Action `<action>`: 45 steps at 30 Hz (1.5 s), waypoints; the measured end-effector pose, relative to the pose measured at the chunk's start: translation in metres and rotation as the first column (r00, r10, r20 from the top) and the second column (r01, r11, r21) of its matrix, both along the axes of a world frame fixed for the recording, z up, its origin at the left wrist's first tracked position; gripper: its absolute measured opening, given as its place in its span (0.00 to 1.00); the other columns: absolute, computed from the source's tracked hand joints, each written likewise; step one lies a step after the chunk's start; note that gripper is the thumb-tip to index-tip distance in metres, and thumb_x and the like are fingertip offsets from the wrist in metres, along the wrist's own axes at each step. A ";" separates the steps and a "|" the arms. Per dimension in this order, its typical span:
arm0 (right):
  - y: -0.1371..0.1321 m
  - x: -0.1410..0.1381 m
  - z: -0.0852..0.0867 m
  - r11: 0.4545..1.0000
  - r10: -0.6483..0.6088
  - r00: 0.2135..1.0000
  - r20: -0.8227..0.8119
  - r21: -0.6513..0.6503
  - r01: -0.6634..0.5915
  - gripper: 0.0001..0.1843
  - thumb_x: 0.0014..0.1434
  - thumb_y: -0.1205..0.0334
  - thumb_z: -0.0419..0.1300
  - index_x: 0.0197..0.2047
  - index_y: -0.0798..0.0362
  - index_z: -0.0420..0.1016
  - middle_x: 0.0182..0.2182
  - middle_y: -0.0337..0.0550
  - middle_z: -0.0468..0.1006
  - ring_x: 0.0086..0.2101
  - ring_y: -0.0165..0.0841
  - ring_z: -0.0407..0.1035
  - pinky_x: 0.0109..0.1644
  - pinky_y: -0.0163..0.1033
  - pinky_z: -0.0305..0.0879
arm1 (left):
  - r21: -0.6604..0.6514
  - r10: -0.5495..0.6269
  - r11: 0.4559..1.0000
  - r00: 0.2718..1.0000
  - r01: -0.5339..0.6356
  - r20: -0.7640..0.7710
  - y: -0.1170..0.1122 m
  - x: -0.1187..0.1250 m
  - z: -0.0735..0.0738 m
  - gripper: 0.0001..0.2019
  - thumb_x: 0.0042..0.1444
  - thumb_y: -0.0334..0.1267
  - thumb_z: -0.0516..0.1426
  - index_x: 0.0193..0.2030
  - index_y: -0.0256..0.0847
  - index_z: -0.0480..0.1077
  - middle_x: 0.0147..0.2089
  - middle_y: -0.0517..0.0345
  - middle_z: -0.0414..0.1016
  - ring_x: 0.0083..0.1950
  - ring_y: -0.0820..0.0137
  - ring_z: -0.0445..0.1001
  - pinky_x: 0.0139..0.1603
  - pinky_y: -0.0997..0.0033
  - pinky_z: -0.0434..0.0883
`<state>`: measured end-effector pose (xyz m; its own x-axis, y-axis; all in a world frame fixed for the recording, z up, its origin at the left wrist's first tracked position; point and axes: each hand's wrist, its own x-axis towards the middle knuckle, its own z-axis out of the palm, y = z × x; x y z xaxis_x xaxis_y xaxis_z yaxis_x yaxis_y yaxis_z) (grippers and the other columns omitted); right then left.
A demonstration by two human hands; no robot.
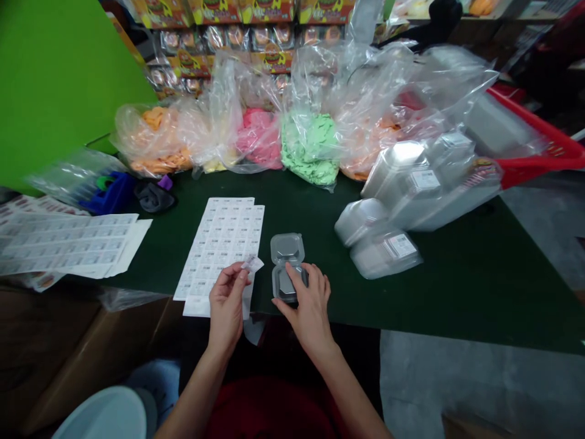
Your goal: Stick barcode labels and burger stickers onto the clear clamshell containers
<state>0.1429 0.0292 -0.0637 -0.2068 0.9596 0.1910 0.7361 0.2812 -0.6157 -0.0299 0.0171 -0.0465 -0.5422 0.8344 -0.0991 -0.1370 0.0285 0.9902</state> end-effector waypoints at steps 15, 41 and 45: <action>0.003 0.045 0.011 0.954 -0.298 0.795 -0.529 -0.187 0.233 0.13 0.69 0.53 0.62 0.51 0.48 0.84 0.52 0.51 0.81 0.56 0.45 0.74 0.64 0.56 0.68 | -0.109 -0.289 0.955 0.950 0.276 -0.123 0.010 0.040 0.018 0.42 0.64 0.40 0.65 0.80 0.48 0.50 0.34 0.64 0.77 0.36 0.71 0.76 0.43 0.70 0.73; 0.005 0.014 0.000 0.985 -0.169 0.888 -0.427 -0.114 0.133 0.15 0.72 0.54 0.60 0.57 0.43 0.82 0.56 0.50 0.78 0.58 0.47 0.71 0.67 0.61 0.64 | -0.108 -0.165 0.986 0.704 0.125 -0.691 -0.004 0.042 -0.003 0.27 0.68 0.42 0.62 0.72 0.46 0.64 0.61 0.44 0.69 0.49 0.62 0.73 0.51 0.58 0.76; 0.000 0.011 0.006 0.988 -0.114 0.947 -0.301 -0.137 0.075 0.31 0.71 0.47 0.62 0.73 0.41 0.67 0.65 0.54 0.72 0.65 0.52 0.65 0.69 0.65 0.61 | -0.186 -0.279 0.959 0.597 0.213 -0.753 -0.009 0.027 -0.001 0.15 0.74 0.42 0.54 0.59 0.44 0.76 0.53 0.45 0.75 0.56 0.54 0.72 0.60 0.47 0.71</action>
